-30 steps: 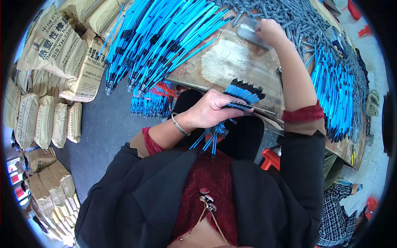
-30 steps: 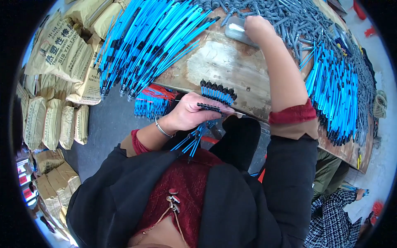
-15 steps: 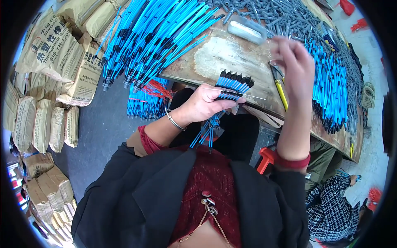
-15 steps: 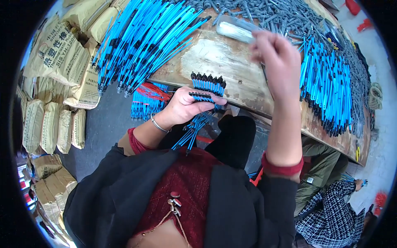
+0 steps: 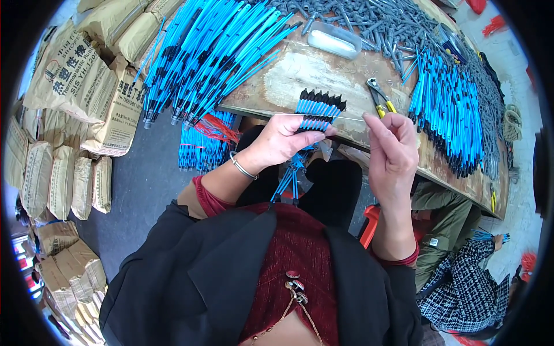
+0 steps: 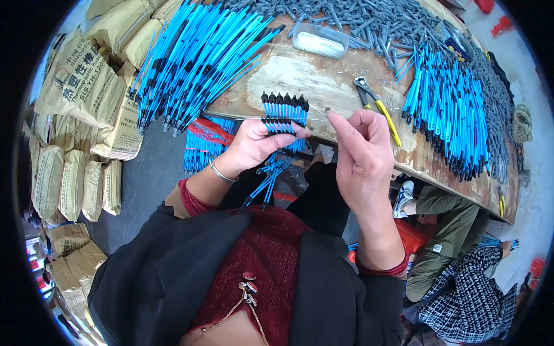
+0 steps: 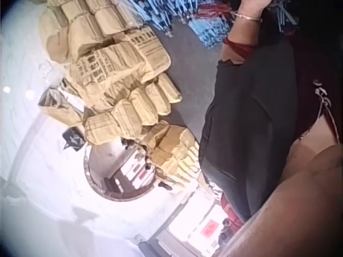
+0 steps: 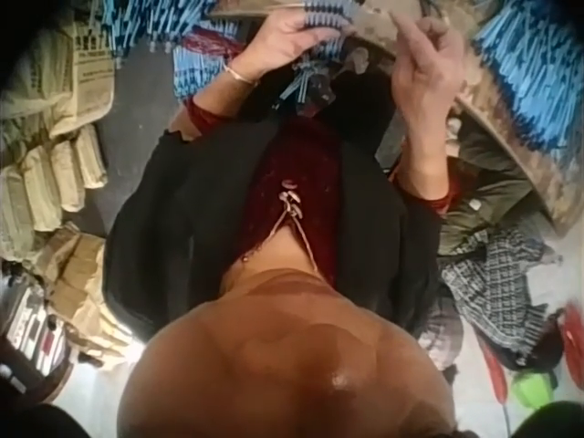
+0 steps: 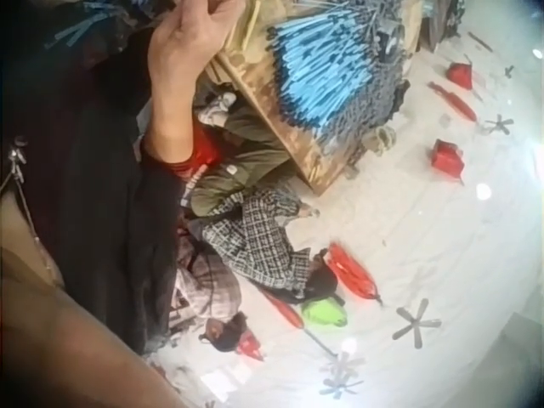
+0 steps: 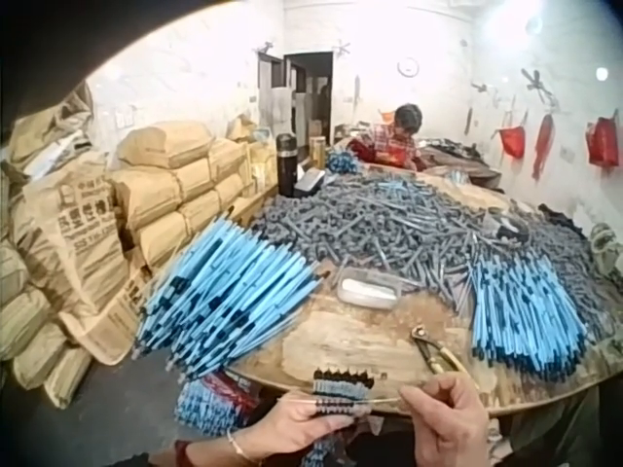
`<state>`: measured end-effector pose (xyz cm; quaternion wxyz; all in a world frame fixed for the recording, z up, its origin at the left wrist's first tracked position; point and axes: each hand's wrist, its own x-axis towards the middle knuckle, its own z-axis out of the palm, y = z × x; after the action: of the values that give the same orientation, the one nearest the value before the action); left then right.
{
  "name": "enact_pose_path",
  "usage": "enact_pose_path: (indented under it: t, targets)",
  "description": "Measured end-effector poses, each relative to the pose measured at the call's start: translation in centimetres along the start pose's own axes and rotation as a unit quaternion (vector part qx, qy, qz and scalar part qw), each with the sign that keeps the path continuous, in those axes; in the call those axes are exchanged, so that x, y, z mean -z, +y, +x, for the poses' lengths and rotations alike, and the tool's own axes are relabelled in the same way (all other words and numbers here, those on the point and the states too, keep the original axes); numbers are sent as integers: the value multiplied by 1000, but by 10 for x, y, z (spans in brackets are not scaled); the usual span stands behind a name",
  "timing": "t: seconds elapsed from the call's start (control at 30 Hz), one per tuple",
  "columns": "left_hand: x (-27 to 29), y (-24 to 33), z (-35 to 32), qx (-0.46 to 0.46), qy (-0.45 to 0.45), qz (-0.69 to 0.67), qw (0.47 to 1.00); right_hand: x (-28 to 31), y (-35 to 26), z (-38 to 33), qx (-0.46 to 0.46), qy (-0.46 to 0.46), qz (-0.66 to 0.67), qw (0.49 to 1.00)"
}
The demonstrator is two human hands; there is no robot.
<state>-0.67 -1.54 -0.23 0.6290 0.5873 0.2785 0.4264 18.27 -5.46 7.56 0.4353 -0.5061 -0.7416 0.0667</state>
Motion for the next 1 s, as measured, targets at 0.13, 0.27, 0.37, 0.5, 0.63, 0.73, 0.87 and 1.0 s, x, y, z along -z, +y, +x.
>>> enact_pose_path:
  t: [0.13,0.27,0.37,0.5,0.63,0.73,0.87,1.0]
  targets:
    - [3,-6,1,-42,-5,33,999,-4,-1,2,7,-4,-4,1000]
    - [3,-6,1,-28,-2,11,1000,-5,1,2,14,0,-15,1000]
    - [3,-6,1,-41,2,18,999,-6,3,2,23,0,-18,1000]
    - [2,-7,1,-29,5,14,999,-6,3,3,47,6,-57,997]
    - [0,-5,1,-38,5,65,997,-6,0,3,75,14,-112,991]
    - [0,-6,2,-44,6,64,997,-6,0,4,89,15,-130,987]
    - [0,-7,1,-53,8,60,997,-5,1,6,101,11,-136,985]
    - [2,-5,3,-65,-5,92,994,-5,1,8,103,12,-138,985]
